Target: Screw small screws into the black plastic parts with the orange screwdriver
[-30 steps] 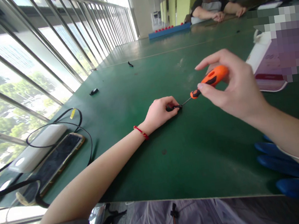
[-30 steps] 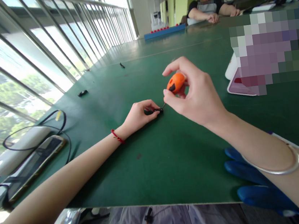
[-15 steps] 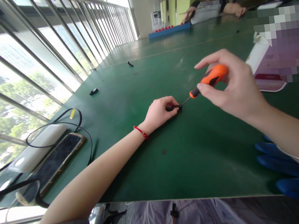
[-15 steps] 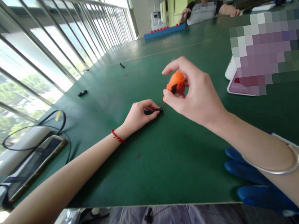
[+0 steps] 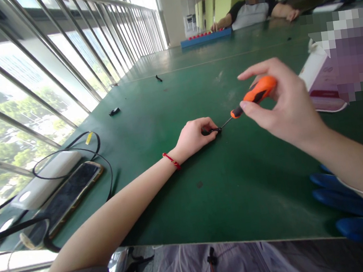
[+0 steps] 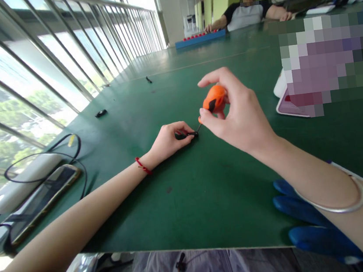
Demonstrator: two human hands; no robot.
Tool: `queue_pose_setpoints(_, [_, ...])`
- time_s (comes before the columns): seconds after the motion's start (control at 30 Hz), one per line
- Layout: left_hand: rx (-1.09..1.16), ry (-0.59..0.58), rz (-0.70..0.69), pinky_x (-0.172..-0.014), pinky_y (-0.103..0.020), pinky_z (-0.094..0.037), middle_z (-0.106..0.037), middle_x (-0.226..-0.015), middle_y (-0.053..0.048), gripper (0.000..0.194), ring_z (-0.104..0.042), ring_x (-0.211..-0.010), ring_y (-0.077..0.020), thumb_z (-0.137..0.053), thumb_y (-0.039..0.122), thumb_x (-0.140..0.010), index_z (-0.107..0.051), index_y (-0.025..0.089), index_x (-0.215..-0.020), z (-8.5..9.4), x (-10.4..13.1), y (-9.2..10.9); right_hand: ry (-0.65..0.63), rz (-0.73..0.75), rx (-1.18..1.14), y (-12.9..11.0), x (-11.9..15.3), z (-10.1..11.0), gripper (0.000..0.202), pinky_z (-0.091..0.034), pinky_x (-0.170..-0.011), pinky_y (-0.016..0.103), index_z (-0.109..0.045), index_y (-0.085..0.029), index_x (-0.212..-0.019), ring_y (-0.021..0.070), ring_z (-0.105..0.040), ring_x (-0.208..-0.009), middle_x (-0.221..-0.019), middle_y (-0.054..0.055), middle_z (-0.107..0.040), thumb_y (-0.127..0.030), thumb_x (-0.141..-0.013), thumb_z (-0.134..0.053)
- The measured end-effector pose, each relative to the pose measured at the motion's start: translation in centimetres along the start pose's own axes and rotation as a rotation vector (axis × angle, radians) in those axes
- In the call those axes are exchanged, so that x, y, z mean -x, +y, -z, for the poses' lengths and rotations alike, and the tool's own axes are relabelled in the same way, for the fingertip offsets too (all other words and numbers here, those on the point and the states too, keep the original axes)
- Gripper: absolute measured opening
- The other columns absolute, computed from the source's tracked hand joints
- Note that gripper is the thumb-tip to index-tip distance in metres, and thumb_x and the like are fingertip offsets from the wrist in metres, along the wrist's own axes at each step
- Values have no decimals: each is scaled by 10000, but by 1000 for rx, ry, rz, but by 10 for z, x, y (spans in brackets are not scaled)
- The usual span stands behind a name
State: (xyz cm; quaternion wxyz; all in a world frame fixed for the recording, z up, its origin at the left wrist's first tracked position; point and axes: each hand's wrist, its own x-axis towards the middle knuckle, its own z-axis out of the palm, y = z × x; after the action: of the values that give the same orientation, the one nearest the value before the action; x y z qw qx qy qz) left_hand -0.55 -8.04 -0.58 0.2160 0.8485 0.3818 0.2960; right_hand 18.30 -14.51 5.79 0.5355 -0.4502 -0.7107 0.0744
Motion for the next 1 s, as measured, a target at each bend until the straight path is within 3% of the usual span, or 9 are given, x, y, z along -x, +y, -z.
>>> queue_pose_setpoints(0.13, [-5,-5,4,-734,-244,-504,-719,-864,-27,120,-640,-792,-143,-617,227,-773,-700,165,-835,0,0,0,-26,-37,-12,2,0,0,620,-430,-641,327,-461,-202,-1225,145,-508,-644,-737,-15,-520,-216,-657,-709])
queue_pose_setpoints(0.27, [-9,-6,3,-741,-246,-505,-720,-869,-26,114,-640,-792,-143,-618,229,-773,-696,167,-828,1,0,1,-64,-138,102,-5,1,2,294,-354,-562,320,-609,-237,-948,129,-429,-508,-565,-33,-485,-375,-704,-698])
queue_pose_setpoints(0.33, [-11,-4,5,-740,-248,-506,-720,-867,-25,115,-639,-790,-144,-619,232,-773,-696,168,-829,1,0,1,-83,-131,102,-8,2,3,148,-349,-561,313,-617,-236,-784,121,-437,-511,-597,-13,-537,-362,-731,-674])
queue_pose_setpoints(0.4, [-13,-3,5,-743,-248,-507,-721,-867,-23,117,-639,-791,-144,-620,232,-772,-698,171,-834,0,0,0,-68,-100,96,-7,1,3,97,-365,-580,310,-616,-239,-798,122,-460,-547,-652,-5,-557,-294,-734,-664])
queue_pose_setpoints(0.5, [-16,-2,5,-747,-246,-509,-721,-870,-22,122,-640,-794,-143,-619,232,-772,-702,174,-840,-1,0,-2,-22,-38,29,-2,1,1,325,-403,-625,313,-583,-242,-999,136,-482,-610,-715,-4,-555,-158,-692,-649])
queue_pose_setpoints(0.6, [-14,1,6,-746,-244,-510,-721,-876,-23,128,-643,-804,-145,-615,234,-772,-703,173,-843,-1,0,-3,4,-40,-15,1,0,1,529,-410,-635,321,-510,-229,-1135,153,-500,-645,-741,-2,-554,-169,-644,-698])
queue_pose_setpoints(0.77, [-17,-4,-6,-752,-246,-511,-720,-875,-26,128,-642,-802,-145,-613,238,-777,-701,171,-842,0,0,-2,-52,-171,118,-5,0,3,237,-345,-567,306,-610,-245,-894,126,-434,-527,-602,-22,-514,-386,-720,-686])
queue_pose_setpoints(0.87, [-14,-2,-4,-748,-244,-510,-719,-867,-28,124,-641,-793,-144,-615,237,-776,-700,169,-835,0,0,-2,-56,-142,111,-7,0,3,135,-349,-567,298,-631,-220,-771,114,-451,-538,-662,-4,-580,-348,-740,-659])
queue_pose_setpoints(1.0, [-9,-1,-6,-737,-242,-508,-718,-862,-29,126,-640,-790,-145,-617,231,-771,-702,165,-835,0,0,-2,-16,-76,34,-1,0,2,280,-388,-614,299,-615,-208,-958,111,-457,-576,-679,-20,-538,-193,-683,-664])
